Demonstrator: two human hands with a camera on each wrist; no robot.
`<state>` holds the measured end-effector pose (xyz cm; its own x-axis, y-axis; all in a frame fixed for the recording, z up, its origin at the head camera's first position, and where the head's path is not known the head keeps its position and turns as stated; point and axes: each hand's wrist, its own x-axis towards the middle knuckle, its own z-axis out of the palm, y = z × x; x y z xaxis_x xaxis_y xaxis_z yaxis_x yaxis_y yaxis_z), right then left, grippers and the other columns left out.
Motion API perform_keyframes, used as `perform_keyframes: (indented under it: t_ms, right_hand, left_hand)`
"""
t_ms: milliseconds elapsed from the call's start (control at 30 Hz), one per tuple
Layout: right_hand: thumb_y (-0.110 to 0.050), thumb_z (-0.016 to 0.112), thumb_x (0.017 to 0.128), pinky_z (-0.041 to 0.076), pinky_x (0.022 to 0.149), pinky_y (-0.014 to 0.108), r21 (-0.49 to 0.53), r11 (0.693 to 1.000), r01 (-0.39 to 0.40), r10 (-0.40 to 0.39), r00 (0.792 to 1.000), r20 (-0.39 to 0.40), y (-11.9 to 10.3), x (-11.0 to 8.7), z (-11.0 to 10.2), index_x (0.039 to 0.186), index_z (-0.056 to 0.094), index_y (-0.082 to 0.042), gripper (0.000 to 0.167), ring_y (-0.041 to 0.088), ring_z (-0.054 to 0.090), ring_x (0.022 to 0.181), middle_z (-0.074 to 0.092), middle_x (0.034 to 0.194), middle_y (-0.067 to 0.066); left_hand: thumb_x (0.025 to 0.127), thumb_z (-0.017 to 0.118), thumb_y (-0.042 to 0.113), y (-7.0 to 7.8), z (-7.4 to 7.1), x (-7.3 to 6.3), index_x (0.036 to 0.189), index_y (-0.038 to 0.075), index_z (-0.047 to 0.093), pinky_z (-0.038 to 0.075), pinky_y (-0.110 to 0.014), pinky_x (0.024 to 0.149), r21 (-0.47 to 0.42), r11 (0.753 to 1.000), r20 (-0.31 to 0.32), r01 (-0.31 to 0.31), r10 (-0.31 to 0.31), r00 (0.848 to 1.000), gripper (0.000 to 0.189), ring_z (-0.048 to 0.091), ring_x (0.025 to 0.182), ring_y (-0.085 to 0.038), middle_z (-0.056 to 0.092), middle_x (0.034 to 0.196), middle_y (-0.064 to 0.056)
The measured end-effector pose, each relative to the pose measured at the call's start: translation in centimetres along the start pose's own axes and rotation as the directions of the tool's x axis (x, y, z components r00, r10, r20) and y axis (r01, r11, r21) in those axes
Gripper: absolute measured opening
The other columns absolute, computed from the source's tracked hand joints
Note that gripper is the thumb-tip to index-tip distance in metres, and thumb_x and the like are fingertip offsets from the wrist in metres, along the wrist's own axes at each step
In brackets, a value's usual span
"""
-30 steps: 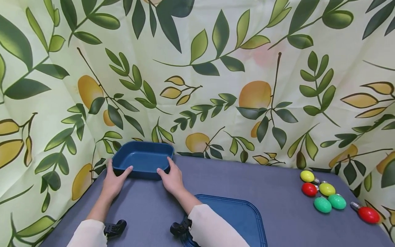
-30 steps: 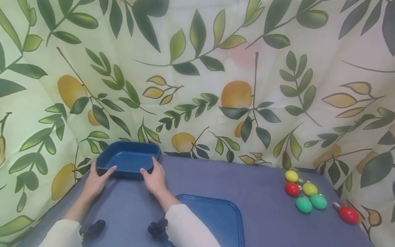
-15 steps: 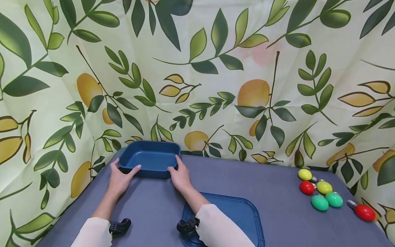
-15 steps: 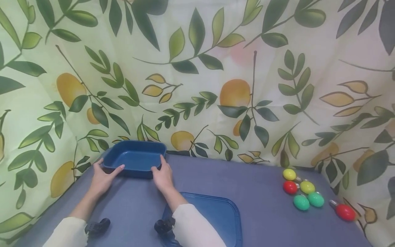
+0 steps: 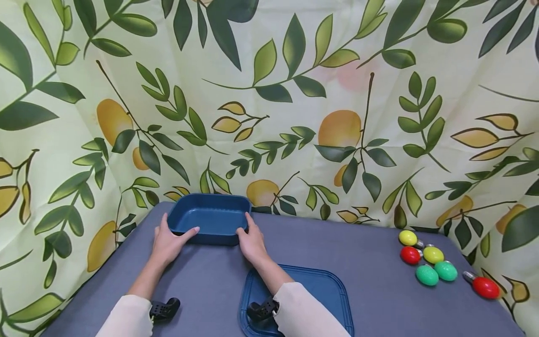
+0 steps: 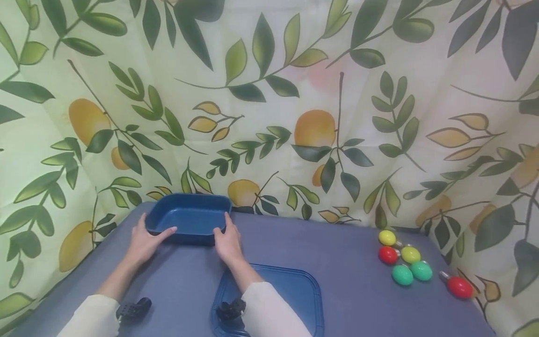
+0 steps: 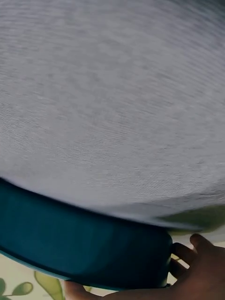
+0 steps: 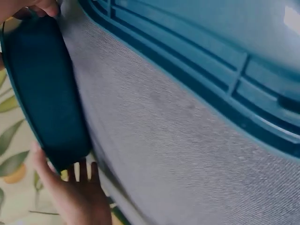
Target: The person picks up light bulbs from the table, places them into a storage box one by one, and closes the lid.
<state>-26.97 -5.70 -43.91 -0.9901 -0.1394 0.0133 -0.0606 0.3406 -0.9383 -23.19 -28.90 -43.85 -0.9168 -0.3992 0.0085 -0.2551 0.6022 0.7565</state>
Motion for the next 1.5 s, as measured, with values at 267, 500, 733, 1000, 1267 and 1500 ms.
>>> perform_keyframes:
  t_ms: [267,500,733,1000,1267,1500]
  right_hand:
    - [-0.018,0.045,0.097,0.032,0.117,0.058,0.011,1.0,-0.017,0.017,0.999,0.039,0.7,0.1,-1.9,0.163,0.021,-0.019,0.071,0.037,0.033,0.15,0.036,0.159,0.02]
    - [-0.018,0.048,0.095,0.028,0.119,0.059,0.035,0.999,-0.005,0.003,0.999,0.043,1.5,-0.2,-3.4,0.163,0.023,-0.019,0.072,0.038,0.03,0.15,0.034,0.16,0.022]
    - [-0.017,0.048,0.094,0.023,0.121,0.061,0.055,0.998,-0.008,0.006,1.0,0.028,2.0,-0.4,-4.9,0.162,0.026,-0.018,0.071,0.039,0.024,0.154,0.03,0.163,0.023]
    - [-0.017,0.048,0.093,0.021,0.122,0.062,0.034,0.999,-0.029,0.029,1.0,-0.005,2.8,-0.6,-6.9,0.161,0.028,-0.019,0.071,0.042,0.02,0.155,0.028,0.164,0.023]
    - [-0.017,0.047,0.093,0.026,0.12,0.058,0.022,0.999,-0.05,0.051,0.998,-0.028,3.4,-1.1,-8.9,0.162,0.027,-0.021,0.071,0.039,0.025,0.154,0.03,0.164,0.021]
    - [-0.017,0.046,0.094,0.026,0.12,0.059,0.007,0.998,-0.065,0.065,0.995,-0.08,4.2,-1.4,-10.8,0.161,0.027,-0.023,0.07,0.037,0.025,0.154,0.029,0.165,0.019]
  left_hand:
    - [0.087,0.071,0.059,1.2,1.1,-0.5,0.161,0.004,-0.013,0.022,-0.064,0.121,-0.073,0.997,0.078,-0.009,0.015,0.997,0.124,0.016,0.153,-0.049,0.007,0.165,-0.034]
    - [0.088,0.069,0.059,1.7,1.8,-0.8,0.162,0.008,-0.009,0.024,-0.065,0.12,0.0,0.997,0.098,-0.077,0.077,0.992,0.12,0.022,0.15,-0.05,0.011,0.164,-0.033]
    - [0.083,0.07,0.068,2.5,3.0,-1.1,0.162,0.01,-0.011,0.032,-0.065,0.115,0.067,0.995,0.098,-0.078,0.072,0.993,0.127,0.036,0.139,-0.052,0.022,0.155,-0.037]
    - [0.079,0.07,0.072,3.7,4.5,-1.4,0.163,0.009,-0.008,0.039,-0.064,0.109,0.082,0.993,0.086,-0.08,0.073,0.994,0.131,0.045,0.129,-0.049,0.027,0.152,-0.035]
    - [0.077,0.071,0.074,5.0,6.4,-1.7,0.164,0.011,-0.005,0.043,-0.06,0.104,0.071,0.993,0.081,-0.099,0.093,0.992,0.132,0.049,0.123,-0.044,0.032,0.146,-0.031]
    - [0.074,0.074,0.073,6.6,8.0,-2.6,0.164,0.013,-0.001,0.045,-0.059,0.1,0.043,0.993,0.064,-0.107,0.104,0.993,0.132,0.05,0.119,-0.044,0.034,0.145,-0.029]
